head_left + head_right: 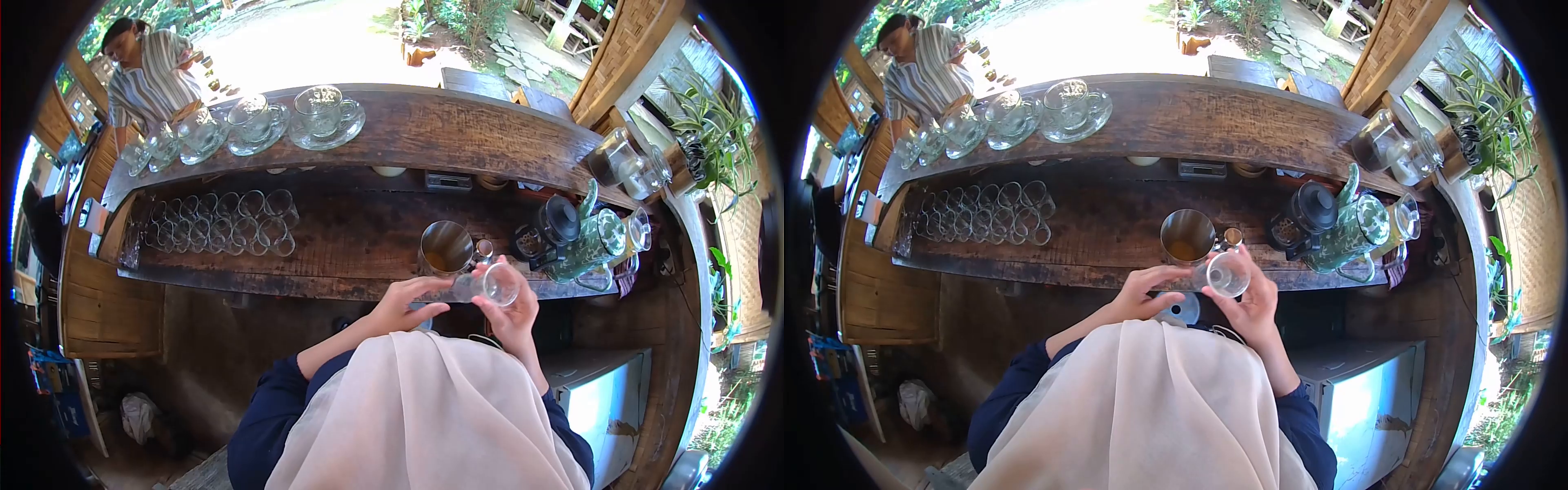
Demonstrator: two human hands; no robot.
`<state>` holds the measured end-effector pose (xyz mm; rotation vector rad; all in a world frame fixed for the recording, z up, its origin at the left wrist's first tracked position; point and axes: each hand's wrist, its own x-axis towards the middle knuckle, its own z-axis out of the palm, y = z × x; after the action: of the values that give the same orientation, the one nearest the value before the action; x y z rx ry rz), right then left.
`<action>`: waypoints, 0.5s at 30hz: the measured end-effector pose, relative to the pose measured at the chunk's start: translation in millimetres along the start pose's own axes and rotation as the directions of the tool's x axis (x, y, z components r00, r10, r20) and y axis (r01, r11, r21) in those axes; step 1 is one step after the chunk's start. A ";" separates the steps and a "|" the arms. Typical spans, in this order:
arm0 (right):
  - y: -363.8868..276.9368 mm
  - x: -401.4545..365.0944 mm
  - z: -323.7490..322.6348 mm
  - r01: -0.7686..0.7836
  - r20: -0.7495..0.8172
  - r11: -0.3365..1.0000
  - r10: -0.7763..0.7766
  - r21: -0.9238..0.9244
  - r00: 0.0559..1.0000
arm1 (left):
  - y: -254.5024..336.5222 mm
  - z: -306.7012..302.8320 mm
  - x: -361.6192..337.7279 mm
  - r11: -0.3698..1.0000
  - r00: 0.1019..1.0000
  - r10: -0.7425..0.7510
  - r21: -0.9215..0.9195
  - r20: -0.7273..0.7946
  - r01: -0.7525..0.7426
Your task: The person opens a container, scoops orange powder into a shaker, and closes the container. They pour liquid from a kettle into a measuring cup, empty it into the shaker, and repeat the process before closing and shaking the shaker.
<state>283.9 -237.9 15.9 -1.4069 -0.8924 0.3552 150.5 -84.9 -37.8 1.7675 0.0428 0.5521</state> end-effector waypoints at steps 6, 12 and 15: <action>18.5 30.2 -27.8 0.334 0.064 0.827 -0.343 -0.453 0.937 | -52.7 -4.2 -14.5 0.969 0.940 -0.034 0.219 -0.339 0.114; 29.3 56.8 -35.1 0.387 0.197 0.629 -0.352 -0.674 0.915 | -70.4 10.1 4.0 0.932 0.949 -0.051 0.328 -0.311 0.158; 28.2 68.5 -33.6 0.423 0.259 0.600 -0.343 -0.680 0.903 | -76.3 12.5 9.1 0.907 0.956 -0.127 0.359 -0.265 0.220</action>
<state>359.8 -208.5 14.3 -1.8610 -1.4970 -0.3214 183.1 -72.2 -107.3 2.0432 0.5040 0.6527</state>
